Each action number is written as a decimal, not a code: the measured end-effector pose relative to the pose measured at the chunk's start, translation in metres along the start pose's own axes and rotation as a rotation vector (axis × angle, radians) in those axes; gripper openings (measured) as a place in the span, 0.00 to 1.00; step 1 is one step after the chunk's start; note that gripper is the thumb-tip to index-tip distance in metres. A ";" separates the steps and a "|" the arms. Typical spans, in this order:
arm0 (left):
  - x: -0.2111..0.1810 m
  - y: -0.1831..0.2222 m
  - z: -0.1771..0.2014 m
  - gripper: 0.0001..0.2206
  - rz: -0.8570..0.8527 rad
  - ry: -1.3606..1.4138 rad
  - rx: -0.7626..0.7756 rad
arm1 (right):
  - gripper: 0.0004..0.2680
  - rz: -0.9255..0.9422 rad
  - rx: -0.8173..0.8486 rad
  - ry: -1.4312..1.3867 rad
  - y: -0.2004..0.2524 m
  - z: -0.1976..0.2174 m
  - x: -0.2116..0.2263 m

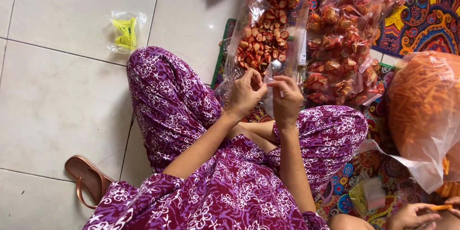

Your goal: A person sitting on the floor manually fills small plastic bags with snacks using a spoon.

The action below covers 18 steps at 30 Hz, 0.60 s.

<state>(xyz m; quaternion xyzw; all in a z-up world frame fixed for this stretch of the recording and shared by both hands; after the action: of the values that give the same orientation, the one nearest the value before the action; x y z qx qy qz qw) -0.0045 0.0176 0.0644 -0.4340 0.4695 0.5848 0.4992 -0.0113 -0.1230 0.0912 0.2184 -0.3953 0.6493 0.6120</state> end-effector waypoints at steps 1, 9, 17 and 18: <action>0.000 0.000 -0.002 0.09 0.003 0.002 -0.003 | 0.06 0.001 0.004 0.001 0.003 -0.004 -0.008; 0.012 0.013 -0.005 0.11 0.069 0.065 0.002 | 0.20 -0.378 0.072 -0.416 0.008 -0.002 -0.002; -0.002 0.009 -0.022 0.42 0.210 0.746 0.129 | 0.11 -0.776 0.095 -1.011 0.041 -0.041 -0.034; -0.014 0.005 -0.021 0.41 0.193 0.852 0.081 | 0.11 -0.739 0.117 -0.919 0.051 -0.054 -0.054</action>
<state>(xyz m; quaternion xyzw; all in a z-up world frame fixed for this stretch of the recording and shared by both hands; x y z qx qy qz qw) -0.0066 -0.0061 0.0747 -0.5706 0.6945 0.3786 0.2208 -0.0419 -0.1114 0.0054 0.6339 -0.4809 0.2526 0.5506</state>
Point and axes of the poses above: each hand's wrist, its own y-axis away from the middle knuckle, its own z-axis out of the back of the hand, x = y × z, the point moved 2 cm from there along -y, towards the middle knuckle
